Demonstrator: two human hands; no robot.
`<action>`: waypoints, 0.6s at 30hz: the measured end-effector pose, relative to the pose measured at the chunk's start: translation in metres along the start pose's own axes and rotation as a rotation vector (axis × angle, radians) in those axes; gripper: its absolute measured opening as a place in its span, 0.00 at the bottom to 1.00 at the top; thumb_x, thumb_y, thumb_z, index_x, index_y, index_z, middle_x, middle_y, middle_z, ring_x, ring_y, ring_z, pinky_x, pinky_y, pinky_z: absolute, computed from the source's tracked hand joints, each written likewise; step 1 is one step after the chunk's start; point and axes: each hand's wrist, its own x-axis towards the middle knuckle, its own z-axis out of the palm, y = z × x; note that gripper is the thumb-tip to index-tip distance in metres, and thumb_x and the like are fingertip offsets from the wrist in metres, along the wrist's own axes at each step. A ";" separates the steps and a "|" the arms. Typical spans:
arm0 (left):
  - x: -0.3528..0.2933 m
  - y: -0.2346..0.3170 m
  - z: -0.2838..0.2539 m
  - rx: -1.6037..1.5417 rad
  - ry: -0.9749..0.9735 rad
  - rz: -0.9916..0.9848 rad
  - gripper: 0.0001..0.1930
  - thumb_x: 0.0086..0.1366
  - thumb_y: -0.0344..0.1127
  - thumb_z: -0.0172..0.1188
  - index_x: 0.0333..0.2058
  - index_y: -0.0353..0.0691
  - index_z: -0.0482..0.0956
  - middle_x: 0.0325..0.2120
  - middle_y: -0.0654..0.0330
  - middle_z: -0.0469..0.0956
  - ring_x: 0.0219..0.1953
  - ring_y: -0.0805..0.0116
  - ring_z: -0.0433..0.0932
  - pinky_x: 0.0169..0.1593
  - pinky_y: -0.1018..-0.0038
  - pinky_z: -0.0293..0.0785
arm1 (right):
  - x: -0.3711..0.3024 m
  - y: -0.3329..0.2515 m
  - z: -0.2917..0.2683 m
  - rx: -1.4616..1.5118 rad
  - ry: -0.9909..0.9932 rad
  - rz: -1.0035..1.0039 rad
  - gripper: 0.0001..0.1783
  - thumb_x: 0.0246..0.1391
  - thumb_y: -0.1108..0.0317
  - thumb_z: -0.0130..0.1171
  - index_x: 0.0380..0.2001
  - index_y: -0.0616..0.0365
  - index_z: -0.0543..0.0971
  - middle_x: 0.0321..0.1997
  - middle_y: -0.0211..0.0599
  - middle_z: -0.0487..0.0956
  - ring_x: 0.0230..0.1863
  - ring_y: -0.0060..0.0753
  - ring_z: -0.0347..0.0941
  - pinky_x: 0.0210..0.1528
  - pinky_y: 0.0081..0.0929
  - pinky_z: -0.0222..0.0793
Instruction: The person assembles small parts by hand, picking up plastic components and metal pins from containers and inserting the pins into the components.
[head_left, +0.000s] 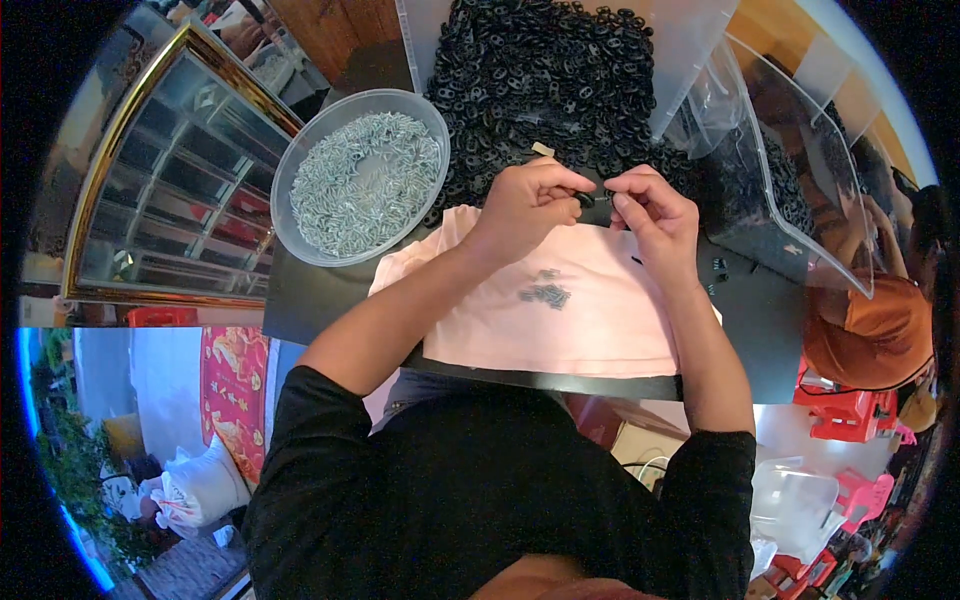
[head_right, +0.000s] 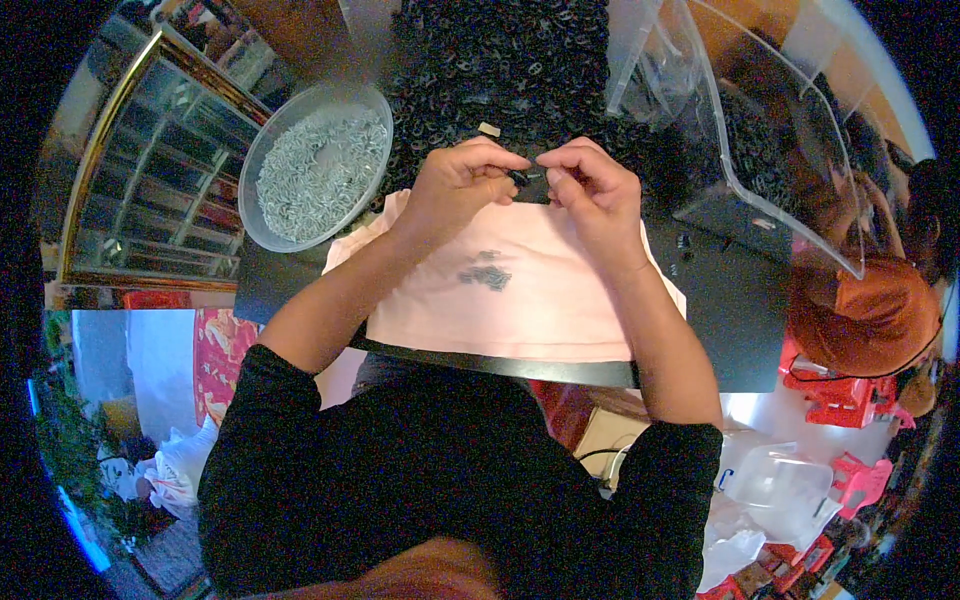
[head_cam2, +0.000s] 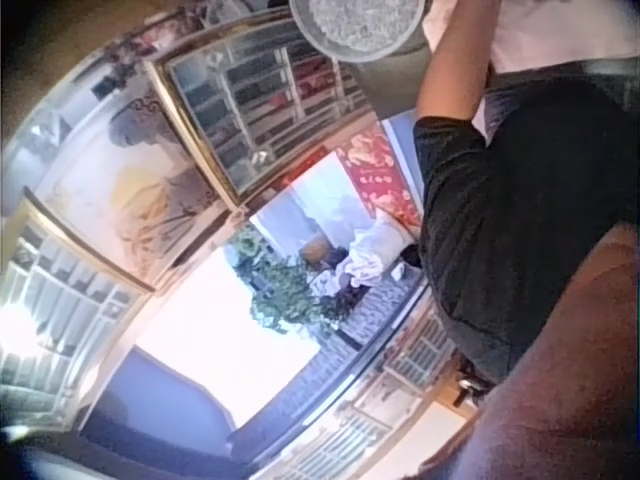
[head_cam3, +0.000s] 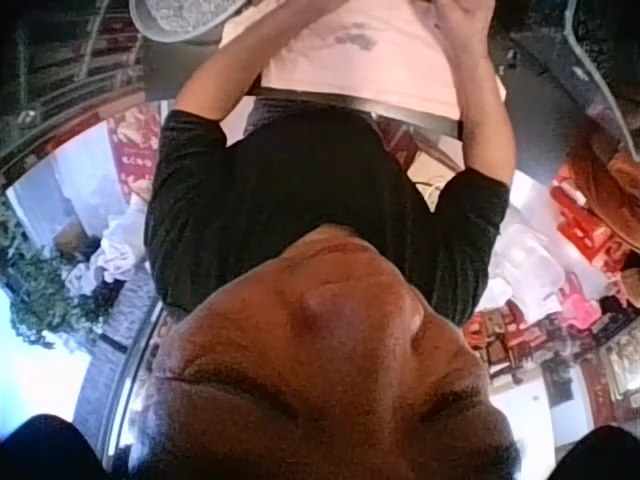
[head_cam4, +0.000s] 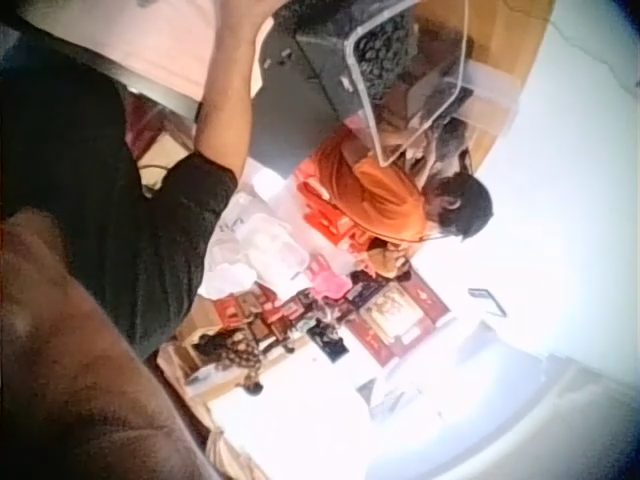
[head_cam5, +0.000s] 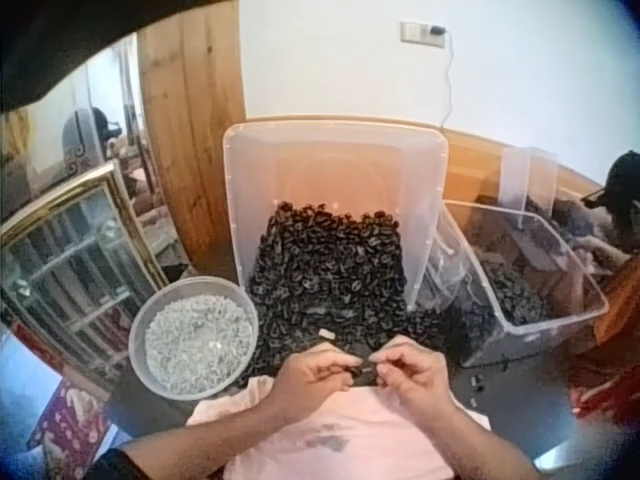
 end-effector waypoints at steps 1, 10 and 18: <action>0.000 0.000 0.000 -0.002 -0.013 -0.023 0.10 0.50 0.18 0.52 0.34 0.28 0.75 0.28 0.59 0.71 0.27 0.78 0.74 0.32 0.83 0.72 | 0.000 0.001 0.000 -0.004 -0.002 0.001 0.08 0.50 0.81 0.49 0.33 0.66 0.75 0.32 0.31 0.69 0.26 0.17 0.67 0.27 0.13 0.66; 0.000 0.005 0.001 -0.149 -0.060 -0.147 0.13 0.53 0.18 0.49 0.40 0.30 0.69 0.29 0.59 0.70 0.27 0.77 0.73 0.30 0.83 0.72 | 0.001 -0.003 -0.001 -0.062 0.006 0.023 0.08 0.50 0.81 0.48 0.33 0.66 0.75 0.32 0.31 0.69 0.26 0.16 0.66 0.27 0.13 0.65; 0.002 0.006 -0.001 -0.160 -0.044 -0.174 0.11 0.54 0.19 0.50 0.37 0.31 0.68 0.28 0.60 0.69 0.26 0.77 0.72 0.29 0.83 0.72 | 0.003 -0.002 -0.009 -0.203 -0.065 0.070 0.05 0.45 0.81 0.49 0.27 0.66 0.75 0.30 0.30 0.67 0.27 0.15 0.64 0.27 0.10 0.63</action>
